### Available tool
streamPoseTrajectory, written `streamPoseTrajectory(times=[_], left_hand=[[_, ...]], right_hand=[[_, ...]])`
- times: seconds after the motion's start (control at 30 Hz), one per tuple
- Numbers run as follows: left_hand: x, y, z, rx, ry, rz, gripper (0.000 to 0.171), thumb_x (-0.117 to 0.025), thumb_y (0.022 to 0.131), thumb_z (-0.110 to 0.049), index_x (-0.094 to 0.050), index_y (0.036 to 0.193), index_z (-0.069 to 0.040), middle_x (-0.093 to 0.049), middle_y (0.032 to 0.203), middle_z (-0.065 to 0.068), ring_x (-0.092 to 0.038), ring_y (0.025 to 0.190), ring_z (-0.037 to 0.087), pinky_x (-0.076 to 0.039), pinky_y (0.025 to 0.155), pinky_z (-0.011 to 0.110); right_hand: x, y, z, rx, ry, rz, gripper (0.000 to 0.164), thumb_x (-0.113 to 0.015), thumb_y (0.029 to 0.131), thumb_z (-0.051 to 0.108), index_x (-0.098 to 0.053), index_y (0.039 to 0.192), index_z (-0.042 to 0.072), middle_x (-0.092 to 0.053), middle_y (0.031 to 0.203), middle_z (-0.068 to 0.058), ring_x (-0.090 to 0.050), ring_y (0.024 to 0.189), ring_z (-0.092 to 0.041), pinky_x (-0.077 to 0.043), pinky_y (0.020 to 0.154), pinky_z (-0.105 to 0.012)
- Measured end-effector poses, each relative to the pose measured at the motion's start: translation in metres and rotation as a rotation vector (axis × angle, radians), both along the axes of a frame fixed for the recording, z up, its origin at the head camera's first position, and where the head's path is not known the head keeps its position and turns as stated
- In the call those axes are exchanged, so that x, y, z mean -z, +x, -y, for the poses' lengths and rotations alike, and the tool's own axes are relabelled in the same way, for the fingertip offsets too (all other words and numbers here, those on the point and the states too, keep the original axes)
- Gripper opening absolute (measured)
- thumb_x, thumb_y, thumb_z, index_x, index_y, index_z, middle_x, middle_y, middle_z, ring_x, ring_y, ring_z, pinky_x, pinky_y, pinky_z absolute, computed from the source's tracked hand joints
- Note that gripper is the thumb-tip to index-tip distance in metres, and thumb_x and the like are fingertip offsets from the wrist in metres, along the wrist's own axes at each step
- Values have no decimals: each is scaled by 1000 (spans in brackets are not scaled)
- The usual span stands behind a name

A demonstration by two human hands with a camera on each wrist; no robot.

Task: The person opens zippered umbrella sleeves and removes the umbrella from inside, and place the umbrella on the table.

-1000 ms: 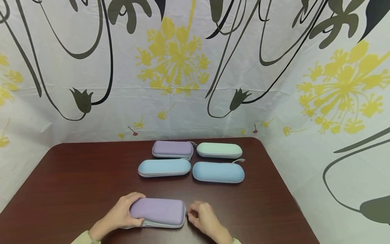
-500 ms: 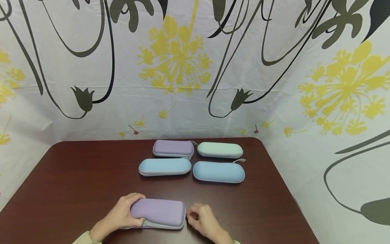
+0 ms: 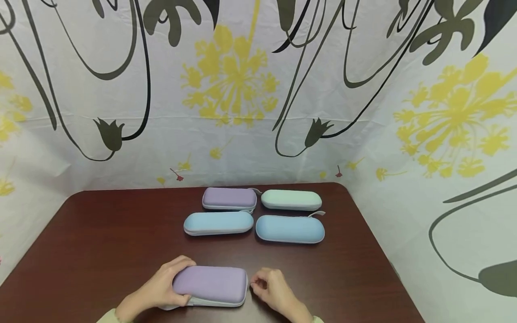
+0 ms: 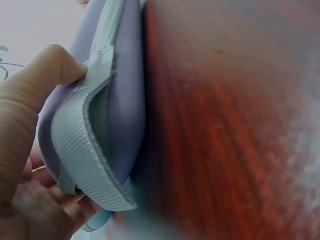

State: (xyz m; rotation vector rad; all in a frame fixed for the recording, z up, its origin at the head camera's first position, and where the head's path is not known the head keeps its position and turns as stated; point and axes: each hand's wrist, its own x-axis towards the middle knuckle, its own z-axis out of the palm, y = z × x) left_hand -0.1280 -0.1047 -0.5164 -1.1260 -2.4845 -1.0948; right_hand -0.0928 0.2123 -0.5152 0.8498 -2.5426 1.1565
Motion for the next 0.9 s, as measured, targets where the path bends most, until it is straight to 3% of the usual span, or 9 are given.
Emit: streamPoseTrajectory(times=[0.2,0.37,0.77,0.9], left_hand=[[0,-2,5,81,10,-30,60,-80,49,-17,-61,105,-4,-61,99,-3,-55,87,8,-50,70,26],[-1,-4,7,127,18,-46,59,-80,50,-16,-61,105,-3,-61,97,-2,-55,86,9,-50,69,24],[-3,-9,10,186,17,-58,56,-80,52,-18,-62,103,-4,-60,92,-4,-54,83,6,-47,69,19],[-3,-9,10,166,9,-61,56,-80,53,-19,-62,103,-4,-60,92,-4,-53,82,6,-47,68,19]], right_hand=[[-2,-5,3,19,40,-77,20,-72,70,-5,-67,74,14,-56,68,11,-46,61,3,-38,52,-9],[-2,-8,6,44,49,-85,20,-72,70,-5,-67,73,14,-56,69,12,-46,62,4,-39,52,-10],[1,-8,12,86,17,-148,24,-73,66,-7,-65,73,15,-58,69,10,-48,62,3,-39,53,-9],[-2,-10,12,87,27,-147,25,-72,67,-7,-65,73,15,-58,69,10,-48,62,2,-39,53,-9]])
